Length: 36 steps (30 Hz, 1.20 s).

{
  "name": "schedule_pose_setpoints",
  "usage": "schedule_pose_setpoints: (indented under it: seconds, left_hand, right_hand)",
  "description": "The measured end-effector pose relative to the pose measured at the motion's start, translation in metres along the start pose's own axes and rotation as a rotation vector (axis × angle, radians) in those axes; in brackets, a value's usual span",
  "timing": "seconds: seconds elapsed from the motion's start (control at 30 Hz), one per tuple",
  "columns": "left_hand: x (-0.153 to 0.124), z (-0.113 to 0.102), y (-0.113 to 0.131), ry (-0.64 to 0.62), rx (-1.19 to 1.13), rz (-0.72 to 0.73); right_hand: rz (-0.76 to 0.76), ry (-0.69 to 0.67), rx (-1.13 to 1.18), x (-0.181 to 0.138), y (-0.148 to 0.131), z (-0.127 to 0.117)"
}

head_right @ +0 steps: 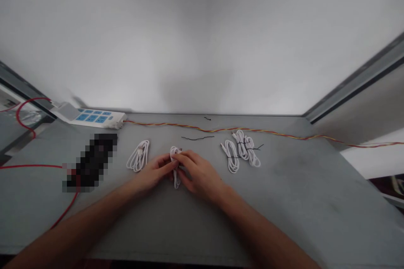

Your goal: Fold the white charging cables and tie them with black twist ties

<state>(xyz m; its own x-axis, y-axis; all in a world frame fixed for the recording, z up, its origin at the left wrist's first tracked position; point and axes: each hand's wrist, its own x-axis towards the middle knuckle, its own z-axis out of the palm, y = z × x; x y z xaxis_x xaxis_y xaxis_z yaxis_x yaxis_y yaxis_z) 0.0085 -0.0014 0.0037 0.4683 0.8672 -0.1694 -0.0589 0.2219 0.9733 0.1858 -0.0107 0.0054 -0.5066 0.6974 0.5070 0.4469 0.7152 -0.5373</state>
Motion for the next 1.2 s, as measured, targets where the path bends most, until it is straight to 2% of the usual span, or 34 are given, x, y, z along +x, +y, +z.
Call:
schedule_pose_setpoints:
  seconds: [0.27,0.57,0.77,0.93,1.1,1.2]
  left_hand:
    - [0.001,0.003,0.0,0.036,0.04,0.016]
    - [0.0,0.002,0.0,-0.019,0.087,0.021]
    - [0.001,0.002,-0.006,0.076,-0.072,-0.023]
    - [-0.001,0.0,-0.009,0.063,-0.152,-0.045]
    - [-0.005,0.003,0.002,0.004,-0.15,-0.001]
    - [-0.006,0.004,0.005,-0.028,-0.098,0.024]
  right_hand:
    - [0.069,0.041,-0.099,0.0,0.003,0.001]
    - [0.058,0.007,-0.123,0.002,-0.002,0.0]
    - [0.173,0.0,-0.088,0.0,0.002,0.001]
    - [0.318,0.009,0.033,0.001,0.001,0.001]
    - [0.491,0.023,0.365,0.003,0.005,0.005]
    - [0.521,0.017,0.382,0.002,0.006,0.005]
